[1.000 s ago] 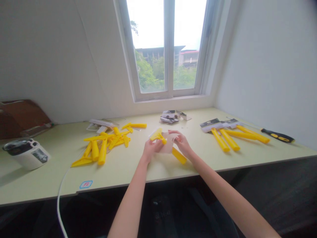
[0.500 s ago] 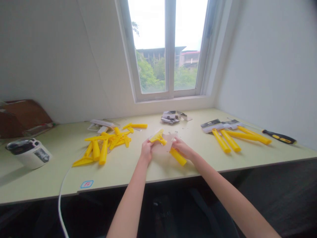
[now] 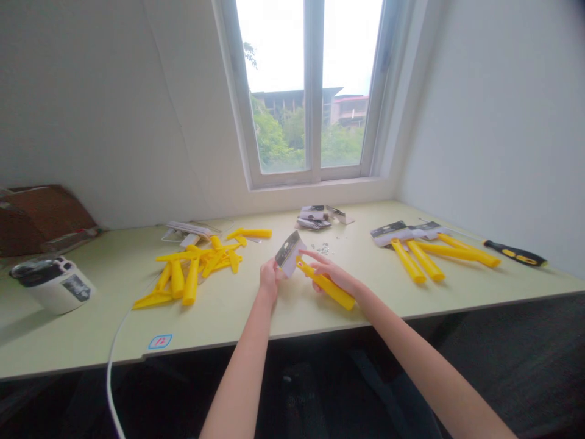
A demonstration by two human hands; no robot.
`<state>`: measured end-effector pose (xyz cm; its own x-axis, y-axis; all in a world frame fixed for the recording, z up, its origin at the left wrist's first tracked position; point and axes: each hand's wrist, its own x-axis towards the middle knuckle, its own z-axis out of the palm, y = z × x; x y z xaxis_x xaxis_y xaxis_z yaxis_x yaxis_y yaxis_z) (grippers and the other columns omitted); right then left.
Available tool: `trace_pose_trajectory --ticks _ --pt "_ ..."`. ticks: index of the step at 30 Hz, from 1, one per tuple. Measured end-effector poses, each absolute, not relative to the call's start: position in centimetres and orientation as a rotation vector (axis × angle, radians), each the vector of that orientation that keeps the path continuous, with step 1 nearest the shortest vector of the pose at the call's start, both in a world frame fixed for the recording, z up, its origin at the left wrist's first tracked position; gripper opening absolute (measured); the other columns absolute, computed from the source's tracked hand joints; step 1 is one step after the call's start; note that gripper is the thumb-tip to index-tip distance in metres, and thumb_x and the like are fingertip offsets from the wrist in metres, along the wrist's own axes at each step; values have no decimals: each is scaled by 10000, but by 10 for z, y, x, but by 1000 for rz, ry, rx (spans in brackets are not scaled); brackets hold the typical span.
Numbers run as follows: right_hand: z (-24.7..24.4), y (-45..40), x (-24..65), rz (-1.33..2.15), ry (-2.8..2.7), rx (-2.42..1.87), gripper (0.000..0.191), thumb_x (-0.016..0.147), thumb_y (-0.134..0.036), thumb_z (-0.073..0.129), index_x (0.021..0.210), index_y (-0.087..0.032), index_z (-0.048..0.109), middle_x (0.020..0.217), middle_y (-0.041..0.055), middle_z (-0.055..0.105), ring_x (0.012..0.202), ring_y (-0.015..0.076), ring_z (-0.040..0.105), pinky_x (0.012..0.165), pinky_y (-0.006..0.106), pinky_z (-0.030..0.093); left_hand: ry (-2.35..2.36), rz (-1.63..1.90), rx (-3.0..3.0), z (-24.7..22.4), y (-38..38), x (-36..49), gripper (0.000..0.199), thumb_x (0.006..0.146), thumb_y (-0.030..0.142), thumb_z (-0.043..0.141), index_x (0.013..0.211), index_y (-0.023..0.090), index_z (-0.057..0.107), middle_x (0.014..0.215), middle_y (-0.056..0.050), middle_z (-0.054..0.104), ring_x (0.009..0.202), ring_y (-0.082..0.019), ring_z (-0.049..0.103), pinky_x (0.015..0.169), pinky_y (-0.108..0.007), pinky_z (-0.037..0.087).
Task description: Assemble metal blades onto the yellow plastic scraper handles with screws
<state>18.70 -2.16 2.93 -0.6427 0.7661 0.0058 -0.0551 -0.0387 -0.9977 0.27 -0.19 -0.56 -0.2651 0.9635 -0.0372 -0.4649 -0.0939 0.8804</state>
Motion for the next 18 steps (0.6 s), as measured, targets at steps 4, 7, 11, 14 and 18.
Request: trace_pose_trajectory --ticks 4,7,11,14,18 --pt "23 -16 187 1700 -1657 -841 518 743 -229 420 1260 -271 411 731 8 564 522 93 536 464 205 434 931 1549 695 -5 -3 4 457 692 511 532 842 94 646 797 -99 666 652 -171 617 605 -267 460" --pt "18 -12 188 1698 -1672 -822 521 747 -224 425 1267 -243 413 695 6 559 515 94 526 473 212 443 942 1576 805 -4 -7 4 485 637 501 611 878 81 644 805 -104 663 671 -179 617 603 -263 453" --pt "19 -12 190 1701 -1674 -805 511 748 -213 435 1258 -242 433 679 0 548 531 98 538 487 218 451 943 1528 894 0 -12 3 437 580 303 698 965 106 636 844 -94 668 684 -167 610 577 -244 444" --pt "22 -14 192 1733 -1691 -810 510 743 -213 440 1251 -257 442 706 1 559 524 98 542 484 222 449 1024 1544 799 2 -12 0 483 535 144 689 1013 123 622 821 -79 673 635 -136 599 559 -230 440" --pt "27 -16 195 1762 -1740 -834 511 734 -215 443 1243 -261 453 727 -1 575 511 101 537 499 240 448 1059 1571 710 -1 -9 -5 438 529 94 658 967 106 646 772 -77 676 608 -126 596 559 -227 446"
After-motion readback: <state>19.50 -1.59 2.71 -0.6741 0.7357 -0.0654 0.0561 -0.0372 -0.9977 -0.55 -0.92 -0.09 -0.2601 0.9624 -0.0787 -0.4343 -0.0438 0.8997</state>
